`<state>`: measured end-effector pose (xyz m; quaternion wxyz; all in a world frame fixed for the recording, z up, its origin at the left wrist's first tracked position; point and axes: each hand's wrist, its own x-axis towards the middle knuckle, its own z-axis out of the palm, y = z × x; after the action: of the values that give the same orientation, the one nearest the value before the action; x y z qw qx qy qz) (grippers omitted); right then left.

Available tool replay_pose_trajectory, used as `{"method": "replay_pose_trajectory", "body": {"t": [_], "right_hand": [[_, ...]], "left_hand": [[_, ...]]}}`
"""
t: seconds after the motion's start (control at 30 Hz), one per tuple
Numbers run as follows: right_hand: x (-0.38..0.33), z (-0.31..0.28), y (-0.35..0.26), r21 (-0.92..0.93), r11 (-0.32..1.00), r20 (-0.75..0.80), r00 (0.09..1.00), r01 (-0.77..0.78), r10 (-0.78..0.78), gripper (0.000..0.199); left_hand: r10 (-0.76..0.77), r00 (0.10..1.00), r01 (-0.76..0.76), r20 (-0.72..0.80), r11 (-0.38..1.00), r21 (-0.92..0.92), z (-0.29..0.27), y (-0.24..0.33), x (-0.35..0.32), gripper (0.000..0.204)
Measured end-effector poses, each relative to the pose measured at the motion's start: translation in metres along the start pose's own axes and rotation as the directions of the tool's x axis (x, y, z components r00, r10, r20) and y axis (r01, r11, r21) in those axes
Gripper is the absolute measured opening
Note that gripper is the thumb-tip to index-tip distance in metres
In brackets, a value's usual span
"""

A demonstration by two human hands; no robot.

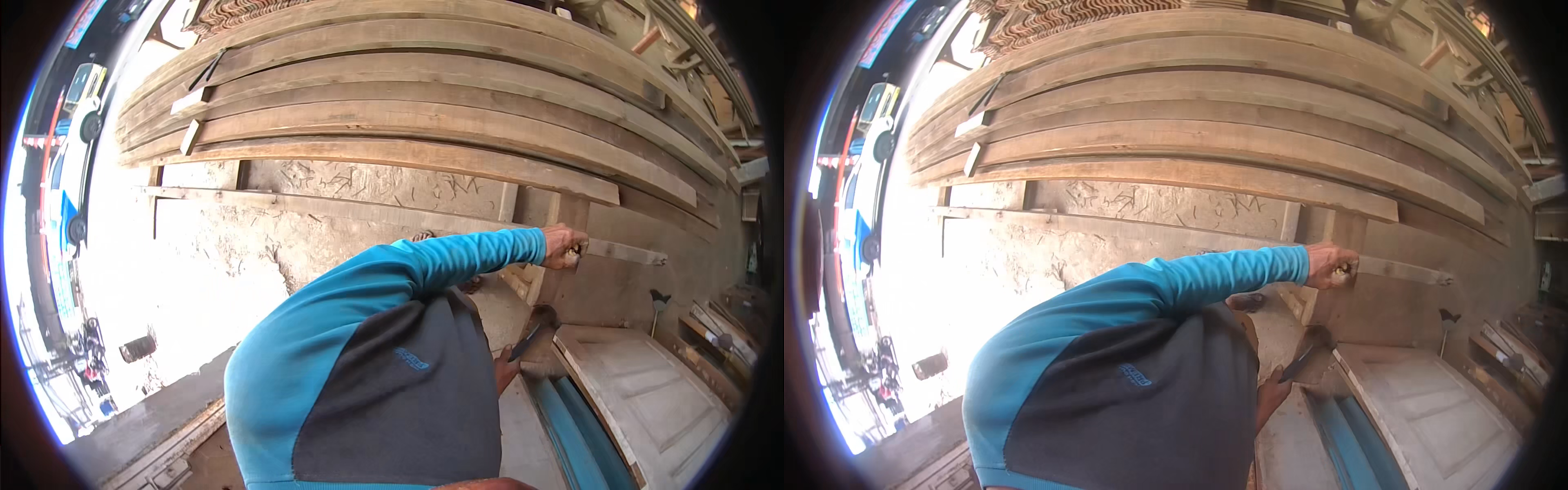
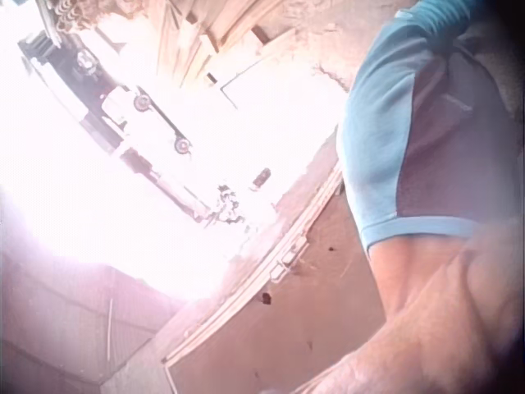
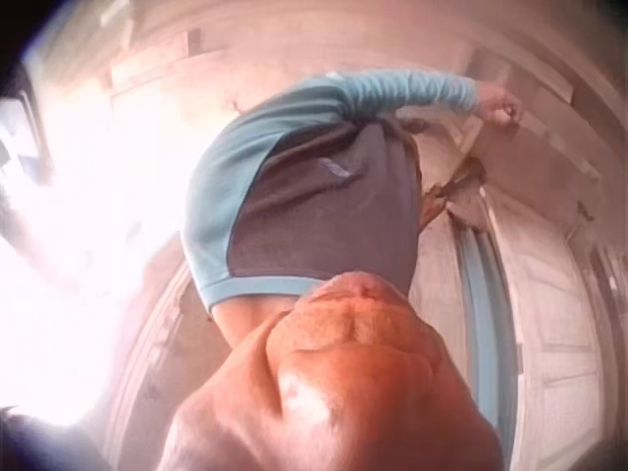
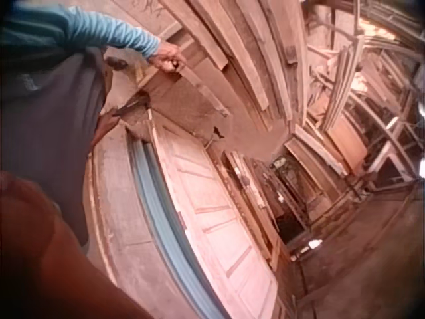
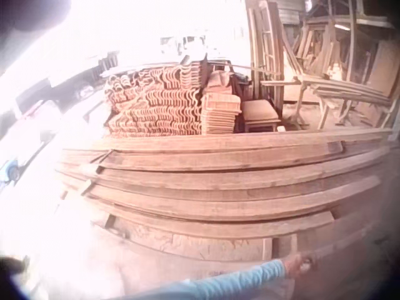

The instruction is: The person removes nails from a small wooden block using the claw of a hammer and a metal rod for leverage.

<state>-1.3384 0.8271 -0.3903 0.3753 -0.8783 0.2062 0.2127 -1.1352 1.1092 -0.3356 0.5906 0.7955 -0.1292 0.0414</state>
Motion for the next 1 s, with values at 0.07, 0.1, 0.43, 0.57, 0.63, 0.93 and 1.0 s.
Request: {"method": "replay_pose_trajectory", "body": {"t": [0.07, 0.1, 0.43, 0.57, 0.63, 0.93, 1.0], "right_hand": [[-0.005, -0.011, 0.006, 0.044, 0.999, 0.013, 1.0, 0.006, -0.006, 0.06], [-0.007, -0.026, -0.014, -0.056, 0.998, 0.025, 1.0, 0.019, -0.017, 0.06], [0.033, -0.054, 0.015, -0.234, 0.964, 0.133, 0.986, 0.127, -0.098, 0.056], [0.038, -0.072, 0.018, -0.291, 0.951, 0.175, 0.983, 0.105, -0.055, 0.058], [0.035, -0.09, -0.007, -0.235, 0.97, 0.226, 0.974, 0.064, -0.009, 0.06], [0.059, -0.101, 0.016, -0.253, 0.958, 0.305, 0.951, 0.132, -0.05, 0.062], [0.063, -0.108, 0.012, -0.247, 0.961, 0.306, 0.951, 0.127, -0.047, 0.063]], "left_hand": [[0.018, 0.999, -0.009, 0.048, 0.984, -0.177, 0.006, -0.006, -0.008, 0.022], [0.015, 0.997, 0.008, 0.082, 0.96, -0.279, -0.01, -0.011, -0.022, 0.017], [-0.315, 0.943, 0.29, 0.104, 0.935, 0.203, 0.005, 0.001, 0.059, 0.02], [-0.257, 0.956, 0.284, 0.139, 0.93, -0.234, -0.031, 0.017, 0.003, 0.018], [-0.278, 0.958, 0.203, -0.069, 0.831, -0.519, -0.042, -0.024, -0.046, 0.013], [-0.322, 0.894, 0.37, -0.312, 0.923, 0.108, 0.042, 0.027, 0.048, 0.031], [-0.328, 0.902, 0.368, -0.282, 0.924, 0.103, 0.046, 0.023, 0.053, 0.036]]}}
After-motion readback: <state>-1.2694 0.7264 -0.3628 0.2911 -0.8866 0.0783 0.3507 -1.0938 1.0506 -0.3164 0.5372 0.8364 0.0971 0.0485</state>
